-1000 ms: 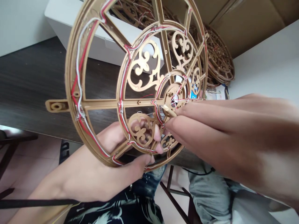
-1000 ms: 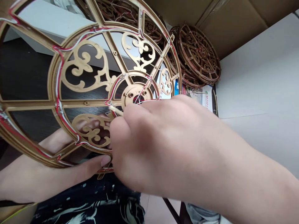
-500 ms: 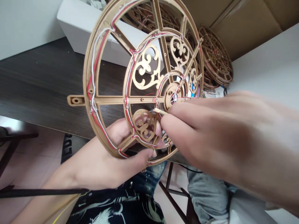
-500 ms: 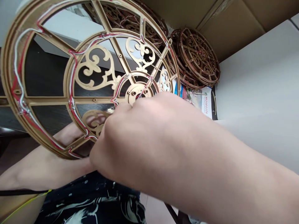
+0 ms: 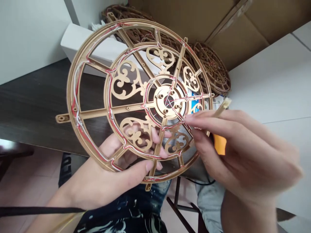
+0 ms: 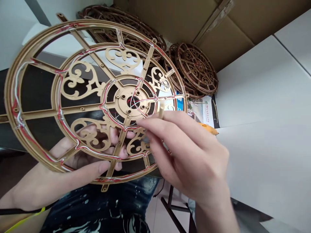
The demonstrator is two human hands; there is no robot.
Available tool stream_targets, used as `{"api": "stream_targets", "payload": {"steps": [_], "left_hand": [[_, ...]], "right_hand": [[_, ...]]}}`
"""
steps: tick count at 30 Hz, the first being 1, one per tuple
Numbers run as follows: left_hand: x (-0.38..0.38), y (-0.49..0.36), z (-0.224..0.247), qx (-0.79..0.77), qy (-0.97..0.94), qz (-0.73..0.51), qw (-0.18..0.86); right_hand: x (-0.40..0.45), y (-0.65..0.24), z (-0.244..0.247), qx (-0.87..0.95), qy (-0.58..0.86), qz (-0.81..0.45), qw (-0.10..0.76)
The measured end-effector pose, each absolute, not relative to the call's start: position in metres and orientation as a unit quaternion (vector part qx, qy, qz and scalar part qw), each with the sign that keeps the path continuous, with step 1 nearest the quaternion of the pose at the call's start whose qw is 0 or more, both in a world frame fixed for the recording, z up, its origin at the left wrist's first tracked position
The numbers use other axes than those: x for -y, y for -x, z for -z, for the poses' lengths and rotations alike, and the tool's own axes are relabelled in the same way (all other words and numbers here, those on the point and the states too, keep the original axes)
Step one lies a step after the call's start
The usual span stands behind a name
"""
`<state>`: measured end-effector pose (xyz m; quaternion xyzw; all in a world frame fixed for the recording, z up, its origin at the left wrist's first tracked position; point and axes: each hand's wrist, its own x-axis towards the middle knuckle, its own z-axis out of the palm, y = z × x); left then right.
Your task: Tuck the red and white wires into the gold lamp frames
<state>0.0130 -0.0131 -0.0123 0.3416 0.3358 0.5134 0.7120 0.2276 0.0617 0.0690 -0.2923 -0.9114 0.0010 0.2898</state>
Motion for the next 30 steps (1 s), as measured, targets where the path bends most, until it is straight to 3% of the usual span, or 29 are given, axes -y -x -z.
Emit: {"api": "stream_targets", "payload": {"steps": [10,30], "left_hand": [[0.013,-0.017,0.014,-0.349,-0.364,-0.534,0.679],[0.018,-0.014,0.019,-0.327,-0.400,-0.512,0.686]], "right_hand": [[-0.052,-0.223,-0.032,0.905,0.284,-0.018,0.315],[-0.067,-0.227,-0.028,0.935,0.188,0.069,0.294]]}}
